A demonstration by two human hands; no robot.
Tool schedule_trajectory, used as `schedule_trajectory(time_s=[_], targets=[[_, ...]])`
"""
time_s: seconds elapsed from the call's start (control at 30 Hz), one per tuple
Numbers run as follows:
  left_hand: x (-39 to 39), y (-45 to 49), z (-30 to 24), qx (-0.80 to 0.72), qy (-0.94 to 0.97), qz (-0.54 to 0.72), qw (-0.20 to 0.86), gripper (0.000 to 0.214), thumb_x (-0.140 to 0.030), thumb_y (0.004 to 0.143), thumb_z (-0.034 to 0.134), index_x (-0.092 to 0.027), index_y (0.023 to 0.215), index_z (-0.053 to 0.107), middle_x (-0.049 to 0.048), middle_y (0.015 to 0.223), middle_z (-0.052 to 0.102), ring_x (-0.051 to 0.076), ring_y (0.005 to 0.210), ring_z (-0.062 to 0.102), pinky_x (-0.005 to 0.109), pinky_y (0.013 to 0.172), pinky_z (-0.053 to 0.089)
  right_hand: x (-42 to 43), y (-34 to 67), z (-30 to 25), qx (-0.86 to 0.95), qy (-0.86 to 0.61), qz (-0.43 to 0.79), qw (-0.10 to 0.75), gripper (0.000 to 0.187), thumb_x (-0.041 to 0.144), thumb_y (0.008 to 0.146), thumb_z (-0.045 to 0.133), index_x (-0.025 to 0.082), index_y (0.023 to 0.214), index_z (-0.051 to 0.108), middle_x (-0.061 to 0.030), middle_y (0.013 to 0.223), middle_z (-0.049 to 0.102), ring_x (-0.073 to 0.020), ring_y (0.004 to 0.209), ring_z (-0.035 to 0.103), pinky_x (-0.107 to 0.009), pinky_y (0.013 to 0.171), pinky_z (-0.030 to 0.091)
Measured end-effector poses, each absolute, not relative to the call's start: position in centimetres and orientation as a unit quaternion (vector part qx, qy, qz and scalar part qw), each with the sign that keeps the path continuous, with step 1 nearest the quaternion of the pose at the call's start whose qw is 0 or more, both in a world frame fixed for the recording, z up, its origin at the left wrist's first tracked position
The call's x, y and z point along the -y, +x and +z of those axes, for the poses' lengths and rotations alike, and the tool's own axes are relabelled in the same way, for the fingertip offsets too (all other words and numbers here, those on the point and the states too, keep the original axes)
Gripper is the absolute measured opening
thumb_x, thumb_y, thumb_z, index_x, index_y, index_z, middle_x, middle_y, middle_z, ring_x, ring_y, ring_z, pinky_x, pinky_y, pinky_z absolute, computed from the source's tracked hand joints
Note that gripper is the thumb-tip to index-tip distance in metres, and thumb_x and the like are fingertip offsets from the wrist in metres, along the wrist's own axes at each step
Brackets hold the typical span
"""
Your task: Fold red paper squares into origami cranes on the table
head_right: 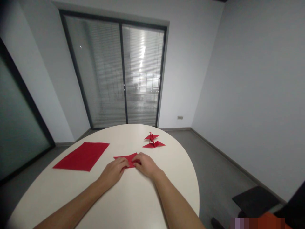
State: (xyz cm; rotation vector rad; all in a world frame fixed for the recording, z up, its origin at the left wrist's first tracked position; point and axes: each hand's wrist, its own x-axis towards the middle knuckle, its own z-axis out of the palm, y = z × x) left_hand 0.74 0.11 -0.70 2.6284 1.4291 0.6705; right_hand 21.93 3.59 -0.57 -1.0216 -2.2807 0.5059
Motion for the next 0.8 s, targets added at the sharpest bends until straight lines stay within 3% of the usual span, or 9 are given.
schedule_trajectory(time_s=[0.2,0.3,0.43,0.57,0.7,0.8], targets=[[0.5,0.9,-0.1,-0.472,0.868,0.156,-0.012,0.027,-0.010,0.087,0.050,-0.022,0.100,0.071,0.0056,0.103,0.072,0.024,0.097,0.065,0.037,0.087,0.049,-3.2,22.2,0.4,0.899,-0.341,0.113,0.251,0.026,0.015,0.089,0.056,0.024,0.103,0.076,-0.0064,0.101,0.071,-0.0205,0.095,0.059,-0.030,0.085,0.042],[0.8,1.2,0.3,-0.474,0.867,0.152,-0.034,0.027,-0.010,0.085,0.050,-0.018,0.098,0.072,0.0092,0.103,0.072,0.026,0.097,0.066,0.040,0.089,0.049,-2.8,22.3,1.2,0.911,-0.337,0.083,0.221,0.019,0.019,0.087,0.059,0.021,0.089,0.077,-0.0057,0.085,0.072,-0.0196,0.084,0.058,-0.030,0.083,0.041],[0.7,1.1,-0.1,-0.489,0.852,0.184,-0.034,0.029,-0.022,0.092,0.048,-0.016,0.107,0.072,0.0120,0.110,0.073,0.029,0.108,0.065,0.045,0.095,0.049,-2.2,21.9,1.9,0.916,-0.340,0.100,0.188,0.020,0.021,0.085,0.060,0.019,0.071,0.074,-0.0029,0.069,0.069,-0.0170,0.071,0.057,-0.027,0.074,0.041],[0.1,0.4,-0.8,-0.512,0.838,0.191,-0.015,0.032,-0.028,0.092,0.052,-0.018,0.118,0.069,0.0110,0.122,0.070,0.029,0.121,0.059,0.046,0.102,0.047,-1.9,21.7,1.8,0.917,-0.310,0.170,0.184,0.026,0.013,0.080,0.055,0.023,0.090,0.077,-0.0012,0.082,0.074,-0.0158,0.073,0.061,-0.024,0.075,0.044],[-0.3,-0.2,-0.8,-0.496,0.847,0.188,0.010,0.034,-0.029,0.090,0.056,-0.020,0.121,0.068,0.0087,0.129,0.067,0.027,0.125,0.057,0.043,0.106,0.045,-2.5,22.4,1.0,0.903,-0.324,0.174,0.224,0.049,0.007,0.072,0.054,0.024,0.114,0.073,-0.0061,0.117,0.071,-0.0218,0.104,0.063,-0.030,0.093,0.045],[-0.3,-0.8,-0.8,-0.470,0.862,0.188,0.025,0.037,-0.029,0.090,0.055,-0.020,0.123,0.067,0.0084,0.134,0.063,0.026,0.126,0.056,0.043,0.106,0.045,-3.1,23.1,0.6,0.884,-0.362,0.168,0.243,0.052,0.008,0.072,0.056,0.021,0.121,0.070,-0.0094,0.124,0.068,-0.0241,0.112,0.061,-0.033,0.098,0.045]])
